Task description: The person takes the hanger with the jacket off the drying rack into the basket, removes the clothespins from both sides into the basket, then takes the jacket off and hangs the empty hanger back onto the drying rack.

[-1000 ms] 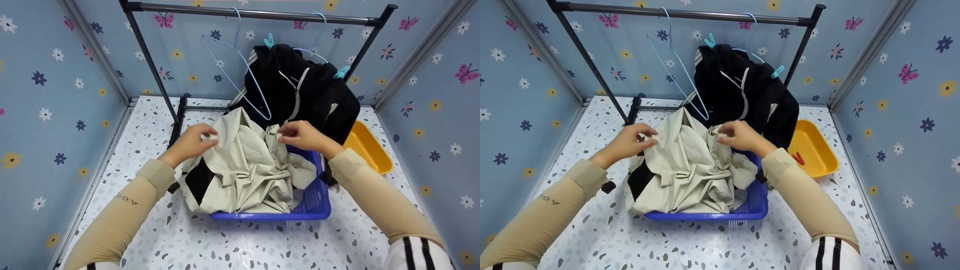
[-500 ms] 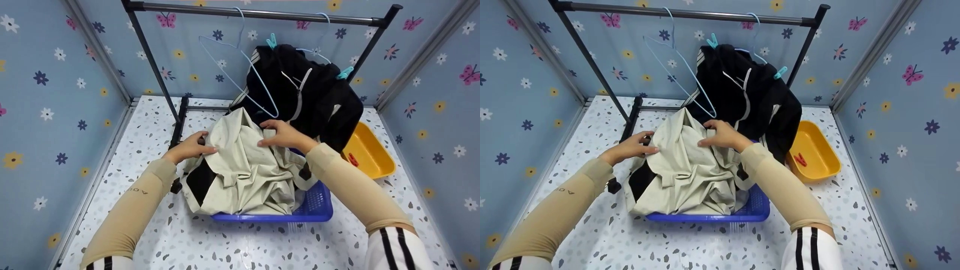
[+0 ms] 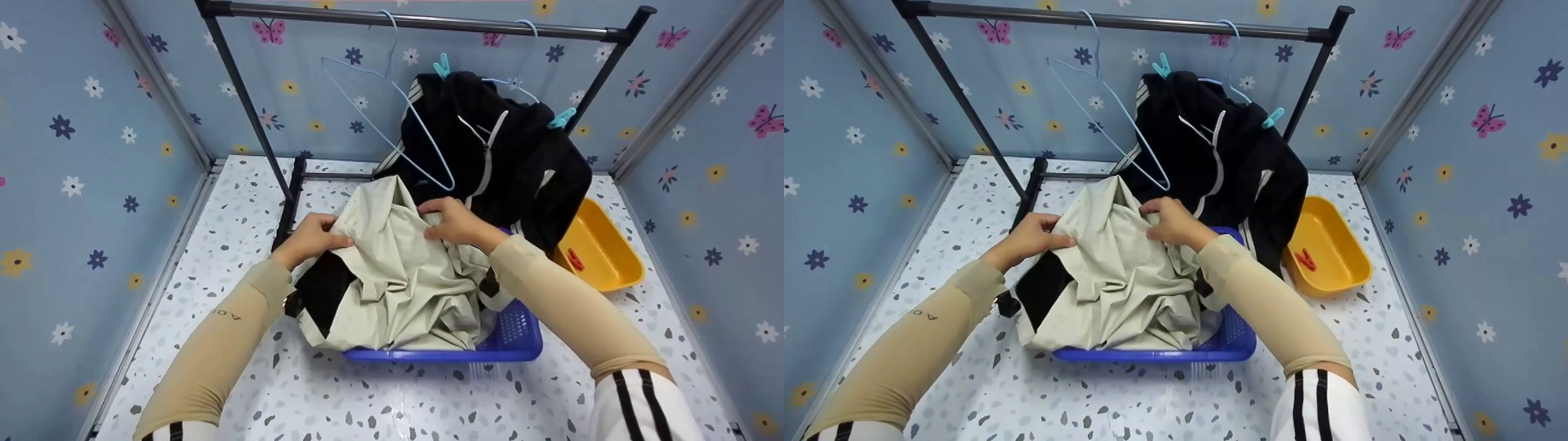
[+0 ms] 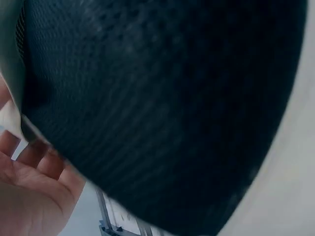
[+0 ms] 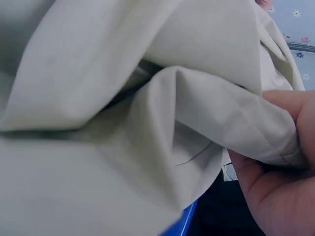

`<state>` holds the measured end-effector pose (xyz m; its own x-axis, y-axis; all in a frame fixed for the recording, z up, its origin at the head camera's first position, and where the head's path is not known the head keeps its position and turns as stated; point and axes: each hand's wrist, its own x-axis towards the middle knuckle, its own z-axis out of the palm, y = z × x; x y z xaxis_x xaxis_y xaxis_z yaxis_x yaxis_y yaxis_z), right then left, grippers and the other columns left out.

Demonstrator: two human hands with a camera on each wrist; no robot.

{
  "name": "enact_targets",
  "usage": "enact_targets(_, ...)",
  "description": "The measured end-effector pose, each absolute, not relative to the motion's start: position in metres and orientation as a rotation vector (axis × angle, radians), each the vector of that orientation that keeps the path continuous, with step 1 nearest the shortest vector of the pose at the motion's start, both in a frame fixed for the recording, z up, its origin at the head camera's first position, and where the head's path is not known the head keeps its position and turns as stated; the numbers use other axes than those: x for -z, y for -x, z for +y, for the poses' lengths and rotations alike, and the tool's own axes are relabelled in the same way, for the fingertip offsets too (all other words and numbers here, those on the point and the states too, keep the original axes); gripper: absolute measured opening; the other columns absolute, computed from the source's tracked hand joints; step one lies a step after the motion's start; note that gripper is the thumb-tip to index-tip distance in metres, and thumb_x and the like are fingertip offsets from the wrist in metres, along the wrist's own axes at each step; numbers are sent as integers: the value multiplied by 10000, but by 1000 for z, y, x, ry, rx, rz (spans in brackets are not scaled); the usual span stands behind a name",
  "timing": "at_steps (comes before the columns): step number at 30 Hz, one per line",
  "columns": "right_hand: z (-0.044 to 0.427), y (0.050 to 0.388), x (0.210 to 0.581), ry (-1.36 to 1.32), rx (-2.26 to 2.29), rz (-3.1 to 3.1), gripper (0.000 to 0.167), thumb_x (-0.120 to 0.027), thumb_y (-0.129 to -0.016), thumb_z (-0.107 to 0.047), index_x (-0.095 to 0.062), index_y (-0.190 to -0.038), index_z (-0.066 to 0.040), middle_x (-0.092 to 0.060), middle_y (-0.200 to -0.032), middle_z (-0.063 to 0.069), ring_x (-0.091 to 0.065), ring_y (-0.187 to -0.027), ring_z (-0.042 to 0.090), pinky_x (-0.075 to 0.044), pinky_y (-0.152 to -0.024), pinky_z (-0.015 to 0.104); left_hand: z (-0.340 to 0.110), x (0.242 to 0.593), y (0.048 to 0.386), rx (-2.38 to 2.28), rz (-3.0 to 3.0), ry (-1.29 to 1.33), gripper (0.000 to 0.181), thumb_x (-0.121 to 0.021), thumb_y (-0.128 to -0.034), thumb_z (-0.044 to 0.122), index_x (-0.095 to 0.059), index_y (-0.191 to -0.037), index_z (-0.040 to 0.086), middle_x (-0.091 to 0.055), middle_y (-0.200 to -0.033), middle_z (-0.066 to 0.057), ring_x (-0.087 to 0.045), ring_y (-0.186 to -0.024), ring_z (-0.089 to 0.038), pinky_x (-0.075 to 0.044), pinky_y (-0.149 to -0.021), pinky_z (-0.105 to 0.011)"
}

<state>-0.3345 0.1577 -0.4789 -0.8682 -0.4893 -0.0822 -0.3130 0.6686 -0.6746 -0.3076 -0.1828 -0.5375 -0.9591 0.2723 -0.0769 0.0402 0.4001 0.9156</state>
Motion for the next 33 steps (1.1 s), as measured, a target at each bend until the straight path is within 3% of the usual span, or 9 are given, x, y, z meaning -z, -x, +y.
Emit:
enact_targets(8, 163, 326, 482, 682, 1154, 2660, 402, -730, -845, 62, -779, -1243, 56, -759, -1304, 241, -698, -1188, 320, -567, -1048, 453, -183, 519, 299, -1570, 2559, -357, 193, -810, -867, 35, -829, -1031, -64, -717, -762, 43, -600, -674, -55, -503, -669, -186)
enact_targets(12, 173, 321, 482, 808, 1235, 2677, 309, -717, -845, 116, -813, -1134, 65, -793, -1200, 241, -727, -1202, 388, -566, -1078, 505, -178, 497, 290, -1523, 2603, -437, 51, -787, -880, 37, -823, -862, 7, -578, -625, 112, -494, -591, -57, -424, -605, -202)
enact_targets(16, 185, 315, 479, 996, 1267, 2693, 271, -729, -825, 146, -837, -1052, 43, -812, -1131, 225, -749, -1143, 420, -577, -1069, 415, -170, 470, 276, -1415, 2648, -543, 213, -780, -893, 56, -687, -702, 67, -411, -584, 121, -383, -585, -88, -340, -597, -237)
enact_targets(19, 195, 311, 476, 1159, 1247, 2698, 267, -728, -815, 161, -849, -1010, 25, -814, -1124, 220, -764, -1105, 419, -589, -1027, 336, -161, 452, 263, -1274, 2655, -655, 219, -785, -928, 75, -698, -727, 81, -446, -624, 96, -400, -617, -113, -354, -611, -255)
enact_targets(22, 206, 306, 472, 1306, 1176, 2704, 246, -723, -824, 168, -853, -964, 12, -814, -1120, 219, -776, -1069, 417, -626, -968, 410, -149, 440, 251, -1132, 2653, -791, 60, -803, -951, 99, -816, -899, 72, -613, -812, 22, -532, -776, -163, -456, -746, -293)
enact_targets(25, 219, 301, 472, 1433, 1123, 2689, 243, -720, -830, 179, -847, -923, -6, -815, -1102, 216, -781, -1032, 417, -632, -949, 379, -135, 439, 239, -985, 2751, -903, 111, -850, -938, 186, -860, -995, 91, -675, -1275, -93, -582, -1168, -282, -478, -1050, -438)
enact_targets(27, 227, 298, 473, 1491, 1108, 2659, 255, -717, -822, 192, -841, -911, -12, -815, -1086, 218, -779, -1010, 420, -609, -963, 275, -129, 440, 234, -885, 2811, -982, 148, -873, -923, 252, -876, -1004, 127, -535, -1576, -126, -434, -1471, -379, -336, -1240, -579)
enact_targets(30, 238, 292, 475, 1553, 1056, 2612, 262, -721, -819, 193, -836, -909, -24, -815, -1075, 210, -780, -989, 403, -561, -963, 165, -125, 442, 229, -790, 2792, -1049, 168, -876, -915, 324, -872, -973, 166, -295, -1795, -72, -139, -1675, -436, -102, -1333, -678)
enact_targets(33, 244, 285, 474, 1599, 955, 2559, 267, -721, -833, 192, -838, -918, -32, -815, -1085, 201, -784, -985, 378, -640, -911, 348, -125, 446, 227, -743, 2630, -1098, 211, -848, -939, 344, -852, -1016, 147, -252, -1809, -74, -68, -1688, -453, -34, -1344, -660)
